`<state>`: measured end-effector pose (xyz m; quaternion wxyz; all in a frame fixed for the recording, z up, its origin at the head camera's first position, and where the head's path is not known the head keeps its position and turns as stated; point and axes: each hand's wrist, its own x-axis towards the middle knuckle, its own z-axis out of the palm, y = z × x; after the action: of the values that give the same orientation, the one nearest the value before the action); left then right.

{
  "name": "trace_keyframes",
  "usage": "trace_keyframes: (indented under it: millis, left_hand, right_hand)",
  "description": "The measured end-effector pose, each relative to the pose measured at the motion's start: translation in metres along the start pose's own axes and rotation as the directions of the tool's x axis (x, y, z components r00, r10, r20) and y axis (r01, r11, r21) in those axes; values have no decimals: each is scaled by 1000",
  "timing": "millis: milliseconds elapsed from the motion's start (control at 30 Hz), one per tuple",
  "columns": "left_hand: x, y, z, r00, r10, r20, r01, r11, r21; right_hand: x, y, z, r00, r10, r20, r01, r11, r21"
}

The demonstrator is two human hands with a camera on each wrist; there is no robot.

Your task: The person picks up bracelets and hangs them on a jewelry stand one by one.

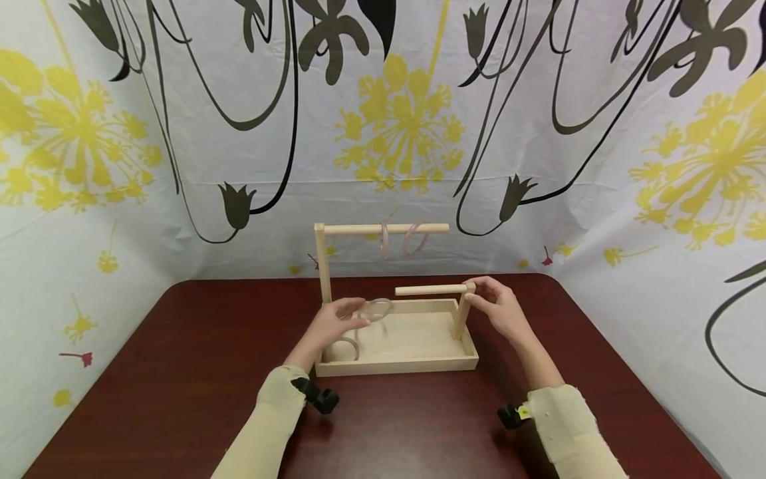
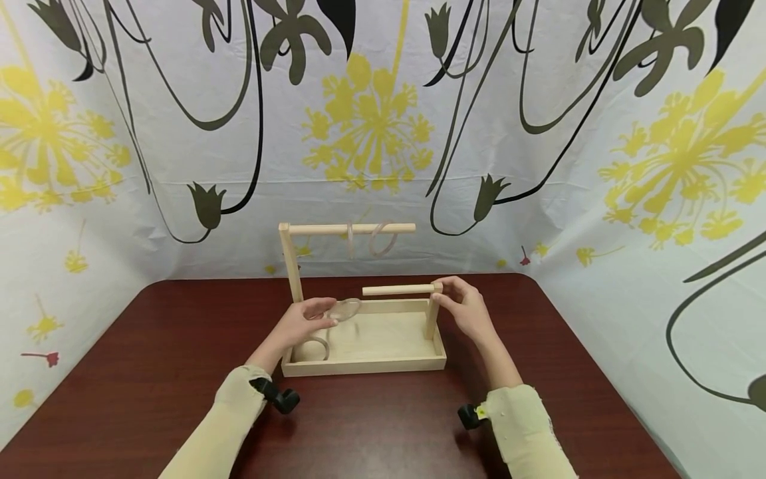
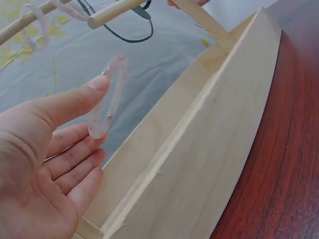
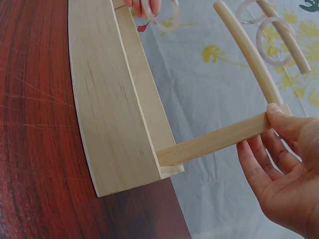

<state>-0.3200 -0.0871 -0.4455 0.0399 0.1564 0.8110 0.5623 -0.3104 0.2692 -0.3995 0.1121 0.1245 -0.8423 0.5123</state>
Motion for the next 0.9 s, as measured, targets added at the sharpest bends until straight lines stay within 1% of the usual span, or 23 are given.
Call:
trace_keyframes:
  millis: [67, 167, 300, 400, 500, 733, 900]
  left_hand:
    - [0, 1, -1, 1000, -23, -13, 22, 999, -37]
    - [1, 1, -1, 999, -36, -39, 34, 998, -59]
    - [2, 2, -1, 995, -33, -91, 25, 997, -78]
    - [2, 4, -1, 993, -33, -113, 21, 994, -108]
    - [1, 7, -1, 993, -31, -115, 16, 991, -132]
    - [1, 12, 0, 993, -29, -112, 2, 974, -226]
    - [2, 17, 2, 993, -22, -114, -8, 967, -255]
  right_hand:
    - [0, 0, 0, 1000, -1, -1, 1, 1000, 4]
    - [1, 0, 0, 1000, -1, 0, 1, 1000, 10]
    - [1, 0, 0, 1000, -2, 1, 2, 1000, 10]
    - [0, 0, 0, 1000, -3, 2, 3, 1000, 5]
    - [0, 0, 0, 1000, -4, 2, 4, 1000, 2]
    - [0, 1, 0, 1000, -8, 1, 8, 1000, 2]
    - [0, 1, 0, 1000, -5, -1, 5, 1000, 0]
